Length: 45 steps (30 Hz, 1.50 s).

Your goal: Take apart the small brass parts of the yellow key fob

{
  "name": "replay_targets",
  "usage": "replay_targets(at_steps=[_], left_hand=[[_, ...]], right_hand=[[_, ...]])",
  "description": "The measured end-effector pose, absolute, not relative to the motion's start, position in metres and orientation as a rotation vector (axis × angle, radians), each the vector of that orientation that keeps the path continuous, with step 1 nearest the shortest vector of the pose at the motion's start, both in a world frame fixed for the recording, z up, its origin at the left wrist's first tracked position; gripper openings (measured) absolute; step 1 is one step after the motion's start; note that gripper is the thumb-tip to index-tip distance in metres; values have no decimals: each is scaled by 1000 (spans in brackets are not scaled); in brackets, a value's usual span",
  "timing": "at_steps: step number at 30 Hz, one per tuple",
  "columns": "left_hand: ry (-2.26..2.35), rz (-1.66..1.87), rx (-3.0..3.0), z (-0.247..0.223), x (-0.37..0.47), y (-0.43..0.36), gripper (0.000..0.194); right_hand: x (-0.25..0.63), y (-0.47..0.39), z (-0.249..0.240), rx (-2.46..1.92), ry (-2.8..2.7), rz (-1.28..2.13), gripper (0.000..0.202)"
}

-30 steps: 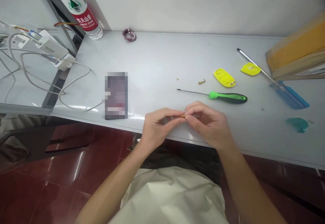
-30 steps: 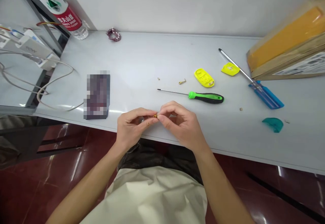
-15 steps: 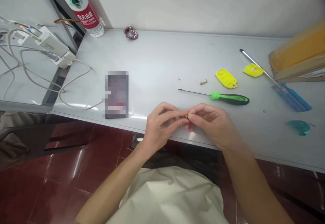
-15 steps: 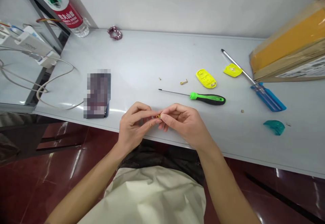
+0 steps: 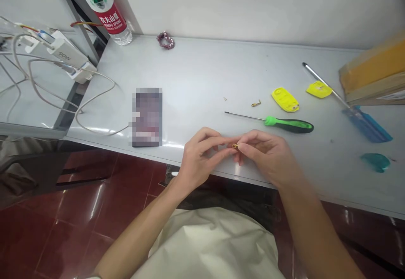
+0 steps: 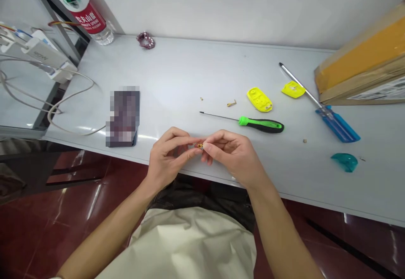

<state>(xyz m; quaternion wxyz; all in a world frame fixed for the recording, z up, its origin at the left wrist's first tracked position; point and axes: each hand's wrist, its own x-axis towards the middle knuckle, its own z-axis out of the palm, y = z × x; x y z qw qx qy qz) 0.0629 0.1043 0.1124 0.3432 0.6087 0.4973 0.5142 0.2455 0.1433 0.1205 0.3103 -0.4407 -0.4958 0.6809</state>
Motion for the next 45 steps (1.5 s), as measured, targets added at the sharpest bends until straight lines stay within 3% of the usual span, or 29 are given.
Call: replay_targets(at_steps=[5, 10, 17, 21, 32, 41, 45], left_hand=[[1473, 1235, 1644, 118, 51, 98, 23], [1785, 835, 1852, 122, 40, 89, 19], [1822, 506, 1878, 134, 38, 103, 5], [1789, 392, 1898, 140, 35, 117, 6], [1602, 354, 2252, 132, 37, 120, 14], [1486, 980, 1341, 140, 54, 105, 12], [1566, 1070, 1189, 135, 67, 98, 11]], right_hand=[[245, 144, 123, -1155, -1308, 1796, 18], [244, 144, 124, -1203, -1356, 1776, 21], [240, 146, 129, -1267, -1398, 1736, 27], [238, 146, 132, -1290, -1412, 1706, 25], [237, 145, 132, -1332, -1427, 1648, 25], [236, 144, 127, -1320, -1426, 1590, 25], [235, 142, 127, -1323, -1427, 1555, 23]])
